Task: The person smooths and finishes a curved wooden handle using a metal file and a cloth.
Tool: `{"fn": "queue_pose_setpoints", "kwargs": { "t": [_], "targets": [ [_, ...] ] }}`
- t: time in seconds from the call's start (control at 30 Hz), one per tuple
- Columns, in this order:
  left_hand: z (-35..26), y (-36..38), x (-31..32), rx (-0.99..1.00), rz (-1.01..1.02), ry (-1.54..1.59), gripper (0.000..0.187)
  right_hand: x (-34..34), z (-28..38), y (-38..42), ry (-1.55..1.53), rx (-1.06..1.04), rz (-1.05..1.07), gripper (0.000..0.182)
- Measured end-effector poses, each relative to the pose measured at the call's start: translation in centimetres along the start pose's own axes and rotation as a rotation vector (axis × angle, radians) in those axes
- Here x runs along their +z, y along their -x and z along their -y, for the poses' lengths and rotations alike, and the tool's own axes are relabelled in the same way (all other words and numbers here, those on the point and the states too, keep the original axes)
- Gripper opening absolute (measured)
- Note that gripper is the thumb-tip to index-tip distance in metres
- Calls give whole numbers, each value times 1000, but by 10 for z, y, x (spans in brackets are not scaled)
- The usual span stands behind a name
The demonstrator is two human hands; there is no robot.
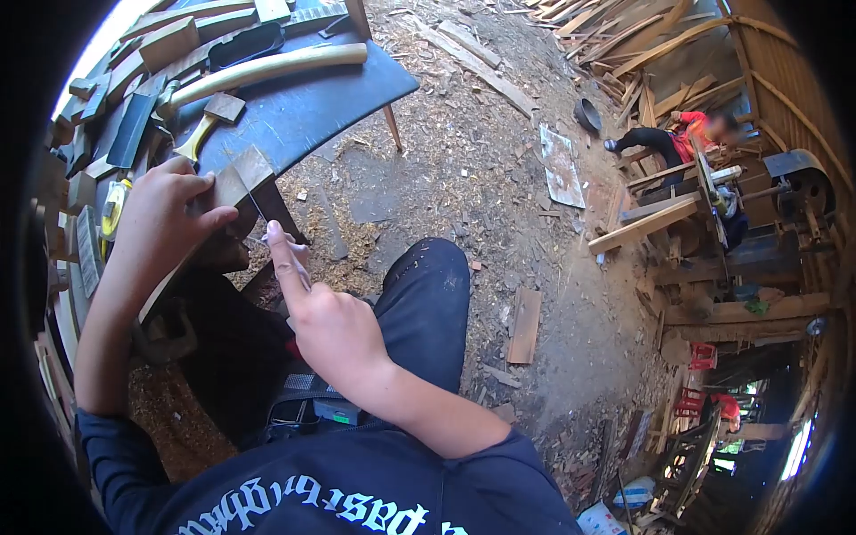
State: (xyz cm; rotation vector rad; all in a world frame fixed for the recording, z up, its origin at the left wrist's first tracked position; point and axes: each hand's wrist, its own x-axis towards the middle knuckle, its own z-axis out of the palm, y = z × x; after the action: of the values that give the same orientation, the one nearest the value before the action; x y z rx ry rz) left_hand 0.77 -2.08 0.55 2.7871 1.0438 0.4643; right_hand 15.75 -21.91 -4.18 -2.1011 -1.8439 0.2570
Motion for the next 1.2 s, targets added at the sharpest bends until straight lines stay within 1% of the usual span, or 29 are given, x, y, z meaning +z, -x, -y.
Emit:
{"fn": "queue_pose_setpoints", "kwargs": {
  "t": [0.07, 0.17, 0.27, 0.37, 0.47, 0.57, 0.67, 0.77, 0.87, 0.9, 1.0, 1.03, 1.13, 1.2],
  "targets": [
    [2, -2, 2, -2, 8, 6, 42, -3, 4, -12, 1, 12, 6, 89],
    [2, -2, 2, -4, 24, 10, 42, 6, -6, -46, 57, -55, -31, 88],
    [2, -1, 3, -9, 11, 15, 43, 2, 4, -37, 113, -18, 13, 88],
    [0, 0, 0, 4, 0, 9, 44, 3, -4, -1, 9, -19, -10, 90],
    [1, -2, 0, 25, 6, -13, 44, -3, 1, -5, 0, 17, 53, 91],
    [2, -3, 0, -1, 47, -4, 44, 5, -6, -42, 50, -56, -11, 91],
    [1, -2, 1, -9, 29, 9, 43, 7, 2, -53, 94, -36, -13, 91],
    [1, -2, 0, 13, 11, 5, 43, 7, 0, -18, 4, -13, -25, 90],
    [1, -2, -3, 0, 19, 7, 42, -2, -8, -4, -29, 19, 59, 89],
    [-2, -2, -6, -11, 29, 13, 41, 2, -10, -9, -84, -34, -20, 89],
    [-4, -2, -1, -18, 25, 39, 40, 4, -5, -45, -6, -40, -5, 89],
    [0, -2, 1, -11, 28, 41, 41, 10, -4, -57, 16, -49, -30, 90],
    [2, -1, 3, 7, 21, 29, 43, 11, -2, -46, 98, -74, -52, 93],
    [3, -1, 3, 13, -8, 28, 43, 8, -7, -14, 50, -70, -13, 95]
  ]
}}
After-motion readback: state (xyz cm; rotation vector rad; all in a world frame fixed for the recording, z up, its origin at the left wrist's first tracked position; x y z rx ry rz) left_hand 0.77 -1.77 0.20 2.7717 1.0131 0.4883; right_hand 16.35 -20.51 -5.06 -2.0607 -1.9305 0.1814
